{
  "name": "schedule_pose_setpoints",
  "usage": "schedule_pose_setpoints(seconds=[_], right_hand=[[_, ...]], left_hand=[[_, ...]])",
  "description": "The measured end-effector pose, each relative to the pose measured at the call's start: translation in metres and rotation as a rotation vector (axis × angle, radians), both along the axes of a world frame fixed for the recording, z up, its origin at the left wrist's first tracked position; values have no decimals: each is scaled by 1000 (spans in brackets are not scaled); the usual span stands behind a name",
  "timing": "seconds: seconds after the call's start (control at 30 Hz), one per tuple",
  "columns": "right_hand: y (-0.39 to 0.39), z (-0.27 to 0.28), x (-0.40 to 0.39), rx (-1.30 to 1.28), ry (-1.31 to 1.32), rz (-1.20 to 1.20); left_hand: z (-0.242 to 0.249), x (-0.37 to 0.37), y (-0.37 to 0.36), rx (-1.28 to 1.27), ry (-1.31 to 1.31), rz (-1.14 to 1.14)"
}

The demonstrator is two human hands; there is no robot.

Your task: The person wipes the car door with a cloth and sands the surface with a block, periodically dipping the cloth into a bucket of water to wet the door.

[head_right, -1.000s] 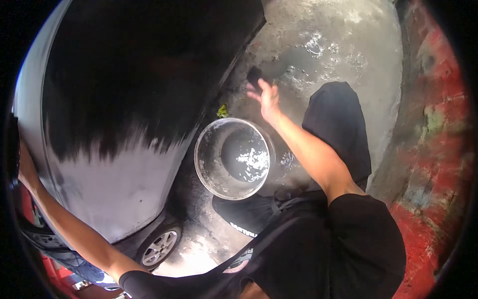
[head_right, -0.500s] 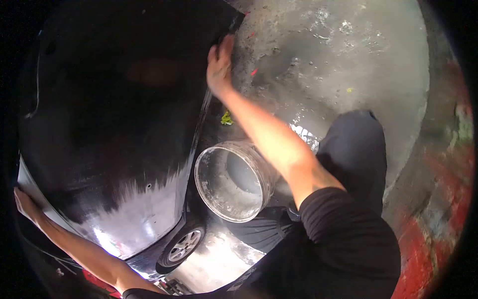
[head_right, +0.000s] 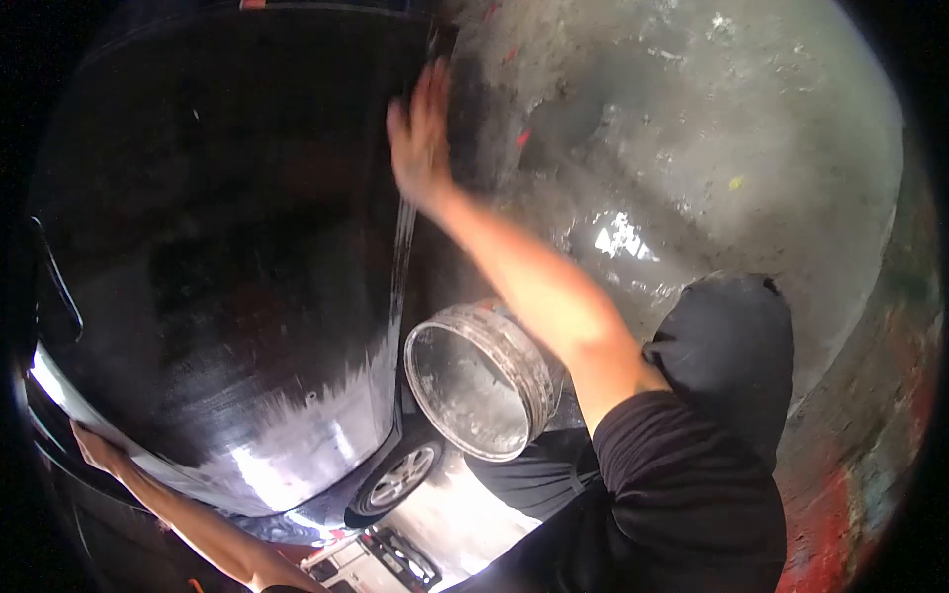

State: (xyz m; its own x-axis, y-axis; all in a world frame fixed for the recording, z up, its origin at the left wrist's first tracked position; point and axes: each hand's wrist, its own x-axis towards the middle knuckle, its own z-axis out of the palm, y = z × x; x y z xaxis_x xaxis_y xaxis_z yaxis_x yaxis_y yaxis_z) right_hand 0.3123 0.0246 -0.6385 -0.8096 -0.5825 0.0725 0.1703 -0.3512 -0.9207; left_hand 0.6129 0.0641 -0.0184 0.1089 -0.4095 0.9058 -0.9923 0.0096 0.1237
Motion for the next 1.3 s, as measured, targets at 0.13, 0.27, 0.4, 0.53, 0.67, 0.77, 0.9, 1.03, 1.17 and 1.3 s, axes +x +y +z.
schedule_pose_setpoints(seconds=[0.13, 0.27, 0.4, 0.53, 0.67, 0.77, 0.9, 1.03, 1.17, 1.3], right_hand=[[58, -16, 83, 25, 101, 276], [-4, 0, -38, -30, -7, -30], [17, -3, 1, -28, 69, 84], [59, -16, 63, 16, 143, 261], [-17, 14, -73, -1, -72, 51], [12, 5, -13, -26, 14, 110], [60, -2, 62, -15, 103, 372], [-13, 19, -55, 14, -19, -60], [32, 21, 7, -60, 88, 96], [61, 18, 42, 14, 283, 237]], left_hand=[[2, 2, 6, 17, -25, -30], [10, 14, 0, 25, -91, -18], [5, 6, -4, -3, -21, -13], [9, 9, 1, 7, -45, -37], [7, 12, -1, 15, -60, -28], [22, 34, -7, 15, -169, 1], [21, 32, -6, 26, -164, -26], [19, 26, -5, 34, -117, -29], [12, 21, -5, 22, -83, -35], [19, 29, -2, 20, -259, -2]])
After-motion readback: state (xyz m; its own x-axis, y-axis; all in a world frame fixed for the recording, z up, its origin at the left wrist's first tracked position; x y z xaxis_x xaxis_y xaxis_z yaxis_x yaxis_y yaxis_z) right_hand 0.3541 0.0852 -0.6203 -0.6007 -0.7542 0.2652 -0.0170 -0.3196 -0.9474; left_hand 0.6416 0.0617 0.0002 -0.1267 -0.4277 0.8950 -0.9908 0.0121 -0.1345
